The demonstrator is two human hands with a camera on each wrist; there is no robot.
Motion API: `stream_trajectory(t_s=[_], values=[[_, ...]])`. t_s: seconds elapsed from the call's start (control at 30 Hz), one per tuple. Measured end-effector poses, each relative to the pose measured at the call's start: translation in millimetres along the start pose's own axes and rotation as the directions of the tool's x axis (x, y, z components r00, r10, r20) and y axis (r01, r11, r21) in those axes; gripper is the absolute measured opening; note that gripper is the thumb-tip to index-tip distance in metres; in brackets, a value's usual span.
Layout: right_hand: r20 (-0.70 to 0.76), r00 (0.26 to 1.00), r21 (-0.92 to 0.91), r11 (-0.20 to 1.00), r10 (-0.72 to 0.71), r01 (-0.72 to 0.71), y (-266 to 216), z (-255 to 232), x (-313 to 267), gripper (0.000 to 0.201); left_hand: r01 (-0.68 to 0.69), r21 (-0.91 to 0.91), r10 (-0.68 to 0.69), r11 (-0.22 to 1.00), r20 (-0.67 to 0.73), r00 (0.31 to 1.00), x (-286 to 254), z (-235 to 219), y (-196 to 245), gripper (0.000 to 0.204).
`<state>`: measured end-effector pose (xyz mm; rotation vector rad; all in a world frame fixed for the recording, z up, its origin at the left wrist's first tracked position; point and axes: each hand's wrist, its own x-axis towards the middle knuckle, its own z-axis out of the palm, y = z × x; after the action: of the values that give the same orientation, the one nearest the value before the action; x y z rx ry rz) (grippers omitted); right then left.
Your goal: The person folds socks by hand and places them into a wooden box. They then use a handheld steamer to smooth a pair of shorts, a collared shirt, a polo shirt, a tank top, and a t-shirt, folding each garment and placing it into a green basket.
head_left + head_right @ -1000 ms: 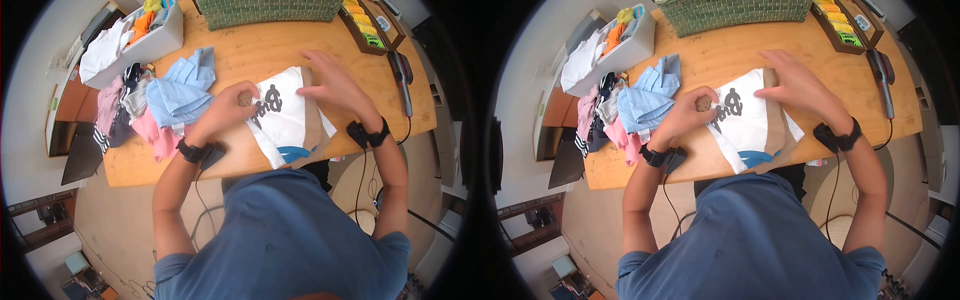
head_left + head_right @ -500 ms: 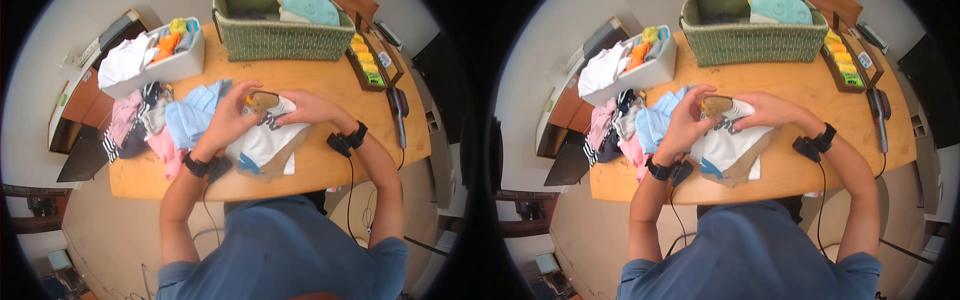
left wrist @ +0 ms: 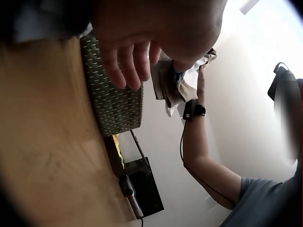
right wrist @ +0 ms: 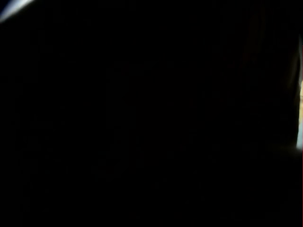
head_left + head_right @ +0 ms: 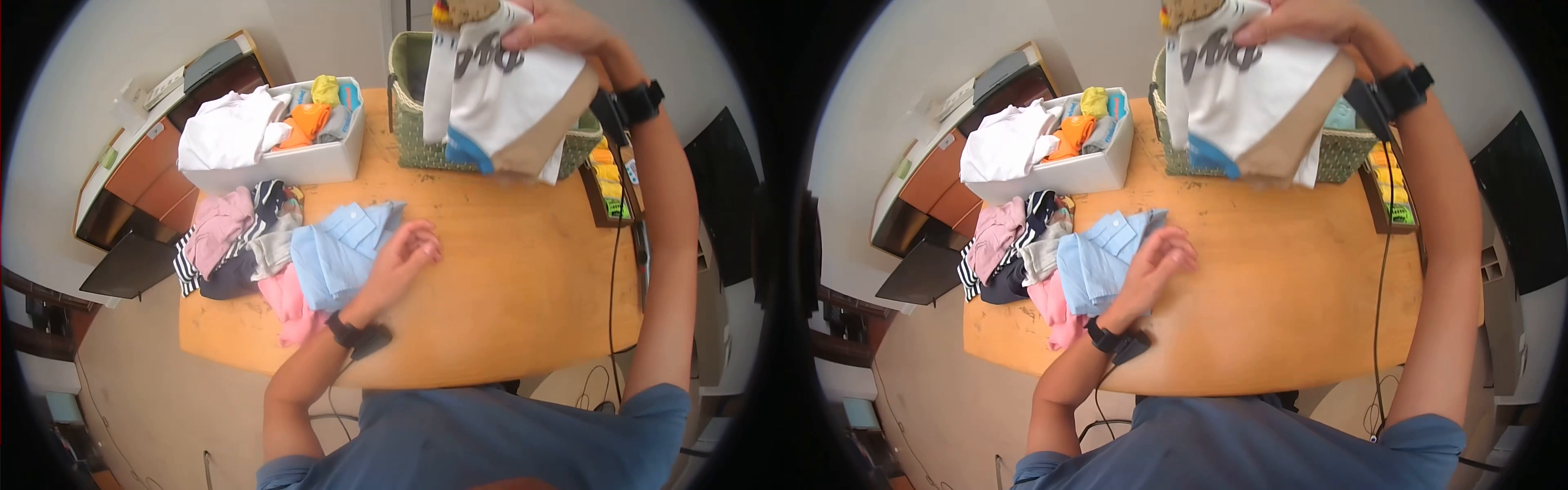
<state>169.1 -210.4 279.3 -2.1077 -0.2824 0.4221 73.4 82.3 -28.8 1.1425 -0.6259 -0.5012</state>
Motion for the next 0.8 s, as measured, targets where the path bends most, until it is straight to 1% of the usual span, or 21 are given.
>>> stream_trajectory(t_s=[0.07, 0.1, 0.2, 0.23, 0.33, 0.37, 0.4, 0.43, 0.47, 0.5, 0.53, 0.6, 0.63, 0.67, 0.7, 0.73, 0.77, 0.8], values=[[0.045, 0.996, -0.069, 0.994, -0.083, 0.086, 4.4, -39.0, 35.7, 0.038, 0.048, -0.031, -0.048, 0.998, 0.025, 0.999, -1.5, 4.1, -0.8, 0.030], [0.059, 0.990, 0.022, 0.991, -0.131, 0.130, 6.8, -44.1, 49.2, 0.036, 0.073, -0.046, -0.071, 0.996, 0.039, 0.997, -1.8, 5.4, -0.7, 0.029], [0.068, 0.997, 0.020, 0.999, -0.037, 0.036, 22.9, -62.3, 93.9, 0.034, 0.113, -0.085, -0.109, 0.990, 0.042, 0.993, -2.1, 2.8, -2.9, 0.029], [0.129, 0.990, 0.027, 0.998, 0.051, -0.055, 32.4, -69.1, 113.2, 0.034, 0.122, -0.095, -0.118, 0.988, 0.041, 0.992, -2.3, 2.8, -2.6, 0.028], [0.103, 0.974, -0.005, 0.979, 0.202, -0.203, 75.1, -68.0, 155.2, 0.033, 0.150, -0.094, -0.145, 0.984, 0.057, 0.988, -1.4, 0.3, -3.1, 0.027], [-0.043, 0.985, -0.354, 0.920, 0.165, -0.170, 97.1, -71.5, 182.1, 0.040, 0.165, -0.094, -0.160, 0.982, 0.058, 0.985, -0.6, -0.8, -2.8, 0.026], [0.017, 0.997, -0.677, 0.734, 0.079, -0.047, 132.7, -85.9, 213.9, 0.039, 0.182, -0.098, -0.176, 0.979, 0.059, 0.983, -1.0, -0.9, -2.9, 0.026], [-0.047, 0.998, -0.828, 0.560, -0.031, -0.022, 152.9, -92.5, 227.3, 0.039, 0.199, -0.103, -0.194, 0.975, 0.062, 0.979, -1.2, -1.3, -3.2, 0.026], [-0.079, 0.986, -0.934, 0.357, -0.148, -0.021, 166.9, -91.1, 234.3, 0.039, 0.194, -0.108, -0.189, 0.975, 0.057, 0.980, -3.2, -0.9, -4.5, 0.026], [-0.126, 0.966, -0.880, 0.475, -0.224, -0.005, 165.0, -84.0, 235.3, 0.036, 0.187, -0.114, -0.182, 0.976, 0.051, 0.982, -3.6, -0.3, -5.6, 0.025], [-0.102, 0.975, -0.879, 0.477, -0.196, 0.004, 149.4, -73.4, 228.2, 0.035, 0.173, -0.117, -0.169, 0.978, 0.046, 0.985, -1.7, -0.1, -5.7, 0.025], [-0.049, 0.990, -0.871, 0.491, -0.135, 0.024, 105.0, -38.8, 186.8, 0.034, 0.227, 0.018, -0.228, 0.974, 0.053, 0.972, 2.4, 1.0, -4.0, 0.024], [-0.029, 0.991, -0.767, 0.639, -0.132, 0.063, 90.8, -21.2, 165.5, 0.036, 0.266, 0.082, -0.270, 0.960, 0.042, 0.962, 0.6, 1.2, -2.6, 0.023], [-0.023, 0.970, -0.708, 0.689, -0.244, 0.156, 76.6, 1.6, 142.1, 0.034, 0.267, 0.115, -0.275, 0.957, 0.060, 0.960, -4.4, 4.6, -2.5, 0.023], [-0.010, 0.986, -0.615, 0.778, -0.167, 0.126, 60.7, 34.6, 120.0, 0.028, 0.266, 0.153, -0.279, 0.952, 0.073, 0.958, -5.1, 7.0, -1.6, 0.022], [0.079, 0.967, -0.425, 0.869, -0.243, 0.253, 88.4, 43.8, 125.2, 0.029, 0.244, 0.203, -0.269, 0.948, 0.103, 0.958, -2.4, 5.4, 2.2, 0.022], [0.168, 0.948, -0.369, 0.874, -0.271, 0.315, 82.1, 77.9, 103.5, 0.023, 0.221, 0.291, -0.275, 0.931, 0.162, 0.948, -6.5, 7.3, 9.9, 0.022], [0.182, 0.956, -0.386, 0.877, -0.230, 0.285, 69.6, 119.1, 74.3, 0.023, 0.178, 0.378, -0.278, 0.909, 0.230, 0.933, -5.8, 11.1, 21.2, 0.022]])
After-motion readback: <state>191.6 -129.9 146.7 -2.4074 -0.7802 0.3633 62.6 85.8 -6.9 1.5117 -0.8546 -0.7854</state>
